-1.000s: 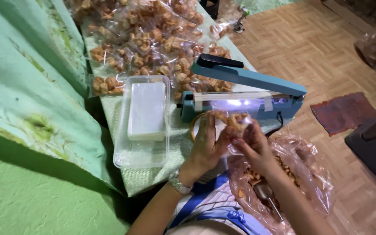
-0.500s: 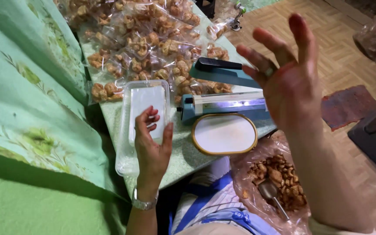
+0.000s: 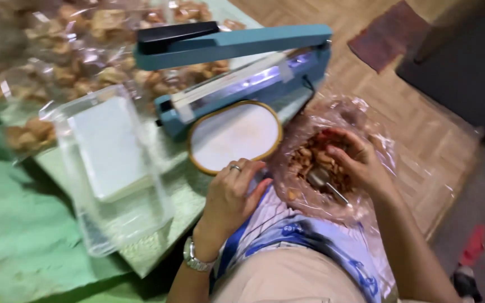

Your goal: Packaging snacks into small plastic bags and sealing them using a manual heat sealer

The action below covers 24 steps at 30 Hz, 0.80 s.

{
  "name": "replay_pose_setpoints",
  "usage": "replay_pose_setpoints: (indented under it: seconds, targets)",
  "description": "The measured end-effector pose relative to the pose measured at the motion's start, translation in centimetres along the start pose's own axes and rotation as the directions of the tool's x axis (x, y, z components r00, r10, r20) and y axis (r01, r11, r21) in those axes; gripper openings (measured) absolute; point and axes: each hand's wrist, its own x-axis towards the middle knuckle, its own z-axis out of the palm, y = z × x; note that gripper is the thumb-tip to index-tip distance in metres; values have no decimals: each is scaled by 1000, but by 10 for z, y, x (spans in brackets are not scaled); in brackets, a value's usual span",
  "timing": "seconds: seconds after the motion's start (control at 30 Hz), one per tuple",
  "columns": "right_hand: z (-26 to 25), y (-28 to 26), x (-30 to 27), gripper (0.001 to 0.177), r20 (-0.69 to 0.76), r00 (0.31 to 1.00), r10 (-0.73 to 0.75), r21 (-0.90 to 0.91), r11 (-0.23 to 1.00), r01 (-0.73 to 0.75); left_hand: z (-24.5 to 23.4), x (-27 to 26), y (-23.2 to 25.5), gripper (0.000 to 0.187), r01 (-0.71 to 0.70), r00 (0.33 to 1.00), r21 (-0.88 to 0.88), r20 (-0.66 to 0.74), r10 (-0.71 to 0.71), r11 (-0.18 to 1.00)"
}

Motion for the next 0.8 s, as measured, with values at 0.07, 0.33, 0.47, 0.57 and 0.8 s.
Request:
replay_pose_setpoints:
  seconds: [0.07, 0.33, 0.47, 0.57, 0.8]
  targets:
    - [-36, 43, -24, 45, -143, 989, 41, -237, 969, -74, 9, 9, 14, 23, -5, 998, -17, 63, 6, 1000]
    - [0, 207, -80, 28, -160, 806, 570, -804, 399, -442, 23, 4, 9, 20, 37, 998, 78, 45, -41, 996]
    - [53, 205, -62, 49, -164, 857, 488, -930, 214, -300, -13, 10, 16, 18, 132, 989, 133, -81, -121, 982]
    - [56, 263, -63, 47, -141, 835, 532, -956, 147, -255, -25, 0, 5, 20, 220, 969, 239, -161, -185, 946]
    - [12, 146, -35, 31, -155, 846, 510, -919, 241, -313, -48, -7, -12, 20, 332, 941, 300, -171, -292, 894]
